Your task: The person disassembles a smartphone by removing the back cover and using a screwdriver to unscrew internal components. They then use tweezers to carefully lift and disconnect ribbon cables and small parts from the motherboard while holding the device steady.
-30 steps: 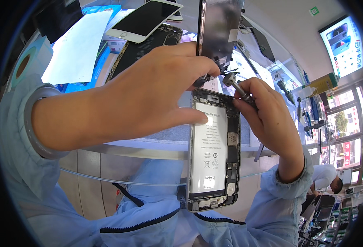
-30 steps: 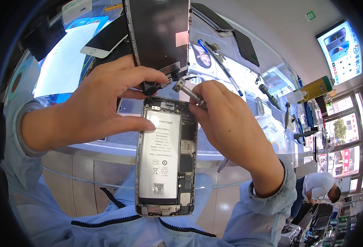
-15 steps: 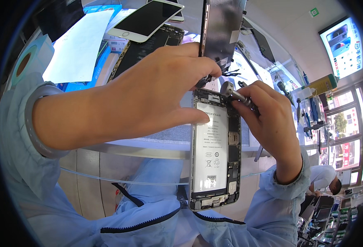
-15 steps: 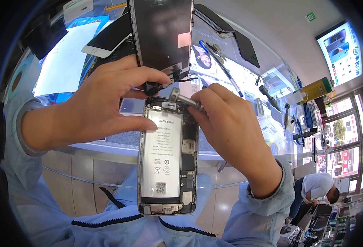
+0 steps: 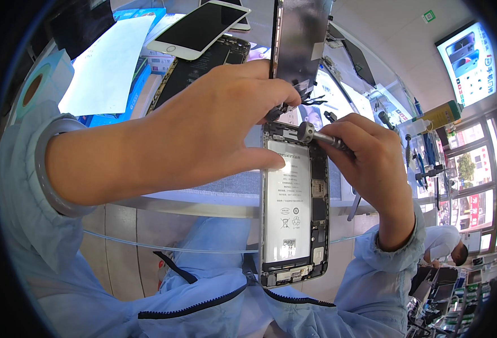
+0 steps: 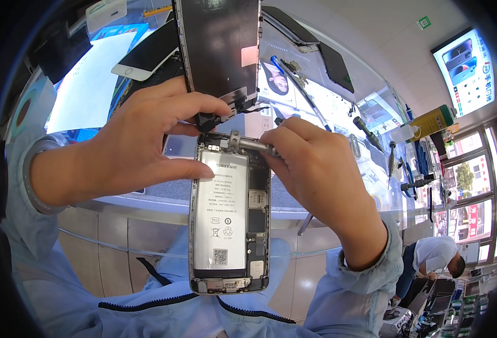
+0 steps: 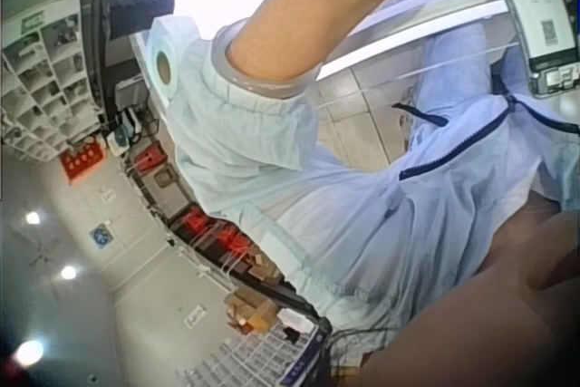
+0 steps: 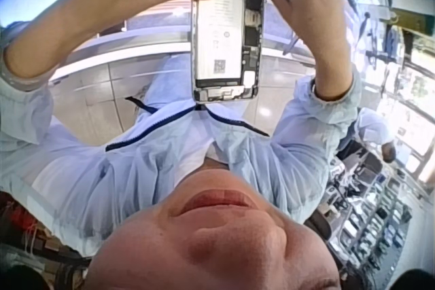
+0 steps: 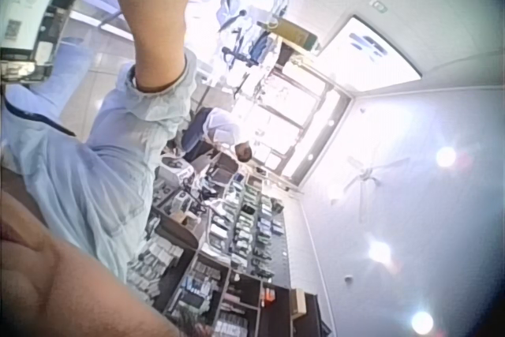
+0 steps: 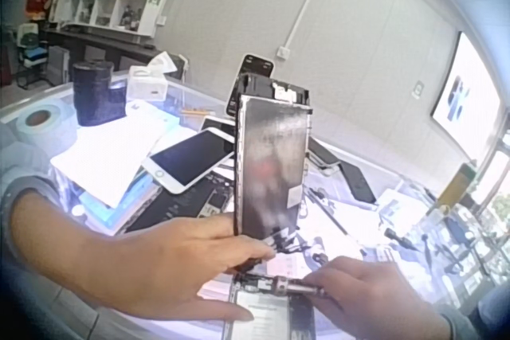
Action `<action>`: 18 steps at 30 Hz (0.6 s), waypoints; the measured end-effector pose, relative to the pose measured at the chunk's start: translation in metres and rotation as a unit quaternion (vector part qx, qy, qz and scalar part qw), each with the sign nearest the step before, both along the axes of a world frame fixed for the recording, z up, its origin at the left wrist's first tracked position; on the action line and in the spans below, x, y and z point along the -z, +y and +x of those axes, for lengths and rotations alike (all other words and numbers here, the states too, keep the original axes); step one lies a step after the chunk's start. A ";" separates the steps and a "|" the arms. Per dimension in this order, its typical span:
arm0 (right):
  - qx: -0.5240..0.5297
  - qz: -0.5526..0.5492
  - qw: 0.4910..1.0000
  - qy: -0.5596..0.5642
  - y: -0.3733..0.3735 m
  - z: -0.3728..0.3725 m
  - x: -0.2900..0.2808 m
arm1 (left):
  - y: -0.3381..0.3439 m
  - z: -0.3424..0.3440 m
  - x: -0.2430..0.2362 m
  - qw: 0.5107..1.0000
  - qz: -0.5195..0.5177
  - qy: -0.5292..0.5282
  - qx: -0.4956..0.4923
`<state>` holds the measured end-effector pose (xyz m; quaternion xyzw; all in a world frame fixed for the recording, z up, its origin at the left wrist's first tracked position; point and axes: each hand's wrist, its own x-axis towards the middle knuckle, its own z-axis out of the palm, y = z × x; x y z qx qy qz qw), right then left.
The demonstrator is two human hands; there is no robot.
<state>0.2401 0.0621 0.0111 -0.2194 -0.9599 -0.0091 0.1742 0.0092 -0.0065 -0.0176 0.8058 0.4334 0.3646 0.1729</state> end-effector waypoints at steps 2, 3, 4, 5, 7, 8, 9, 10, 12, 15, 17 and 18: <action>0.001 0.000 1.000 -0.009 0.000 0.000 0.000 | 0.000 0.000 -0.001 1.000 -0.007 0.002 -0.003; 0.001 0.001 1.000 -0.013 0.000 0.000 0.000 | -0.001 0.000 -0.001 1.000 -0.008 0.001 -0.003; -0.002 -0.005 1.000 -0.013 0.000 0.001 -0.001 | -0.001 0.000 -0.002 1.000 -0.009 0.001 -0.002; -0.005 -0.011 1.000 -0.014 0.002 0.002 -0.002 | -0.001 0.000 -0.002 1.000 -0.010 0.000 -0.002; -0.017 -0.026 0.999 -0.018 0.006 0.003 -0.004 | 0.000 0.001 -0.001 1.000 -0.009 0.002 -0.002; -0.026 -0.034 0.999 -0.021 0.008 0.004 -0.006 | 0.000 0.001 -0.001 1.000 -0.008 0.002 -0.003; -0.035 -0.043 0.998 -0.025 0.009 0.005 -0.008 | 0.000 0.001 -0.001 1.000 -0.008 0.001 -0.001; -0.046 -0.057 0.997 -0.025 0.012 0.005 -0.010 | 0.000 0.002 -0.001 1.000 -0.008 -0.001 0.001; -0.069 -0.086 0.994 -0.024 0.016 0.006 -0.013 | -0.001 0.002 -0.001 1.000 -0.008 -0.001 0.002; -0.085 -0.083 0.992 -0.041 0.023 0.006 -0.016 | -0.001 0.001 -0.001 1.000 -0.009 0.003 -0.001; -0.085 -0.087 0.992 -0.028 0.026 0.005 -0.013 | -0.001 0.001 -0.001 1.000 -0.009 0.006 -0.003; -0.085 -0.088 0.992 -0.021 0.028 0.004 -0.011 | -0.001 0.001 0.000 1.000 -0.012 0.003 -0.001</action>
